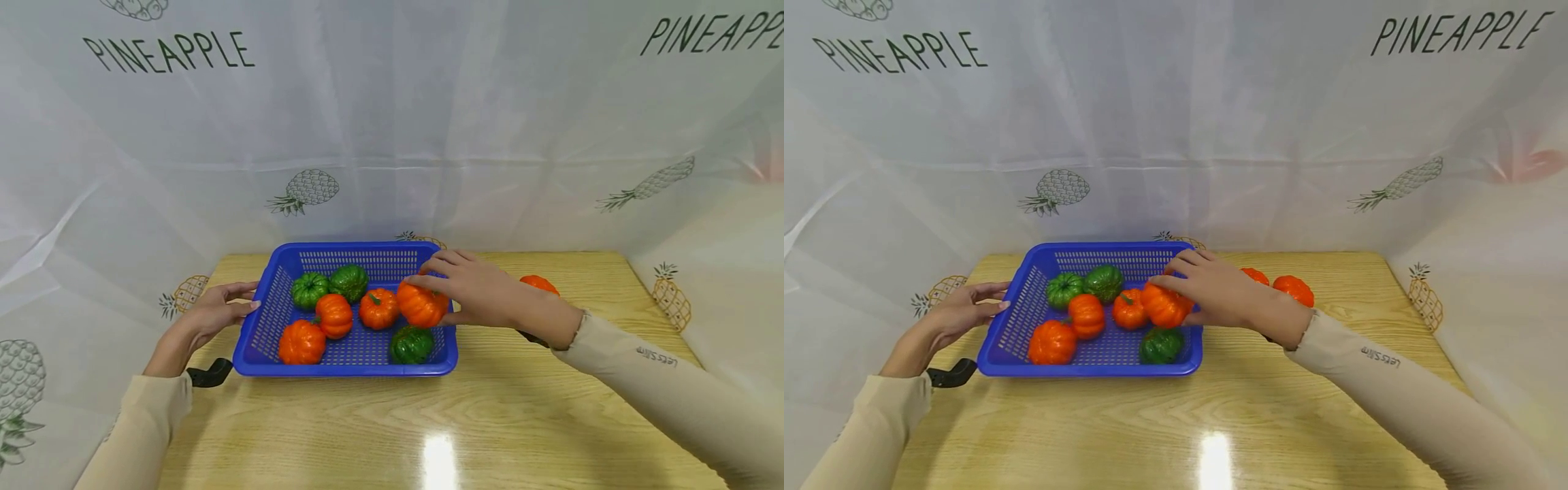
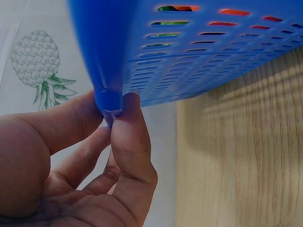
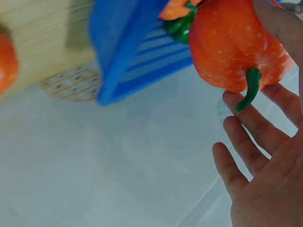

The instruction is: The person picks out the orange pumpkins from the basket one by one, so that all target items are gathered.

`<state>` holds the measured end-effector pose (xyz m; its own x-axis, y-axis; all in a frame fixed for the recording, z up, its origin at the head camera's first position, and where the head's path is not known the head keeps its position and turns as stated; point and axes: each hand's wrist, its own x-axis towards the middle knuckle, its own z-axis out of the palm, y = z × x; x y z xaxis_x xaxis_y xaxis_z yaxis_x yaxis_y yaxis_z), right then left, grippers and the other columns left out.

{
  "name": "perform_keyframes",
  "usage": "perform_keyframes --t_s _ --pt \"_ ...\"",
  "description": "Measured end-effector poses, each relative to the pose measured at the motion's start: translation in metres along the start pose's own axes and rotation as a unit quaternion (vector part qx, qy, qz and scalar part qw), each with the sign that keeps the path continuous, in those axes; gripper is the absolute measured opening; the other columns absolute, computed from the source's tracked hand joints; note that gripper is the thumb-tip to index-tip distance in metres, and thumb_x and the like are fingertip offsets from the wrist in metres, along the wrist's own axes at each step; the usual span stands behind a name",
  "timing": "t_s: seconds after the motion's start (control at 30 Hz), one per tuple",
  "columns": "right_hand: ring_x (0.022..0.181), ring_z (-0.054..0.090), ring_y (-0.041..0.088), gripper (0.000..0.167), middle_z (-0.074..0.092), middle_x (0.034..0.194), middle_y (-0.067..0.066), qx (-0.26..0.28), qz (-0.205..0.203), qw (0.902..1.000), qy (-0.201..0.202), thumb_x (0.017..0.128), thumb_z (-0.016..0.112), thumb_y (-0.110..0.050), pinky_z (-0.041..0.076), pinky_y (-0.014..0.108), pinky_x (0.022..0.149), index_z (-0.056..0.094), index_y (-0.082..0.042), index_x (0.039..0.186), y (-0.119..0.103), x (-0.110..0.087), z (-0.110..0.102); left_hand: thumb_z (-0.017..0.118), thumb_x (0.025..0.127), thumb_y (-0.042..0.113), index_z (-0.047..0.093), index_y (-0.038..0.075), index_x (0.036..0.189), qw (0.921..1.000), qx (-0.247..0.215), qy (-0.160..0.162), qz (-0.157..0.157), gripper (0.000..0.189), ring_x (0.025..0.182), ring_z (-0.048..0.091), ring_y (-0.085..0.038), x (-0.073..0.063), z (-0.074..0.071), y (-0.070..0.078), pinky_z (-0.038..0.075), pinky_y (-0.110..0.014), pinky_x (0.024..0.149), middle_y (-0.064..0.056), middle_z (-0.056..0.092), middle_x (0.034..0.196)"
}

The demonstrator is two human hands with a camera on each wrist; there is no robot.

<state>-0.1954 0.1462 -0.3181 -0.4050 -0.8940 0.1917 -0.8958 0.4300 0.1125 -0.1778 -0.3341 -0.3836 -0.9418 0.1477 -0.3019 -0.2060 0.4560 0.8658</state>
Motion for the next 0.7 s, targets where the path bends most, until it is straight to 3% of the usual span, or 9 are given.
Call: perform_keyframes --t_s 0.3,0.5,0.7 --pt "0.121 0.058 0.037 0.078 0.066 0.125 0.012 0.014 0.065 0.9971 0.037 0.075 0.098 -0.038 0.05 0.058 0.105 0.066 -0.01 0.141 0.026 -0.055 0.002 0.056 0.11 0.008 0.024 -0.01 0.164 1.0 0.001 -0.001 0.0 0.065 0.091 0.068 -0.008 0.001 0.001 0.0 0.06 -0.025 0.085 -0.037 0.039 0.151" --pt "0.119 0.057 0.038 0.084 0.065 0.124 0.014 0.008 0.101 0.9935 0.052 0.069 0.102 -0.026 0.049 0.06 0.102 0.064 -0.007 0.141 0.042 -0.088 0.003 0.056 0.11 0.009 0.023 -0.01 0.164 1.0 0.006 0.0 0.0 0.066 0.09 0.067 -0.008 0.001 -0.001 -0.001 0.06 -0.025 0.082 -0.038 0.037 0.152" --pt "0.12 0.055 0.04 0.085 0.064 0.126 0.015 0.015 0.133 0.9891 0.062 0.07 0.101 -0.021 0.049 0.062 0.098 0.062 -0.007 0.144 0.054 -0.119 0.005 0.056 0.11 0.009 0.024 -0.009 0.164 1.0 0.007 -0.001 0.0 0.065 0.091 0.066 -0.009 0.0 -0.001 -0.001 0.06 -0.027 0.084 -0.038 0.037 0.152"
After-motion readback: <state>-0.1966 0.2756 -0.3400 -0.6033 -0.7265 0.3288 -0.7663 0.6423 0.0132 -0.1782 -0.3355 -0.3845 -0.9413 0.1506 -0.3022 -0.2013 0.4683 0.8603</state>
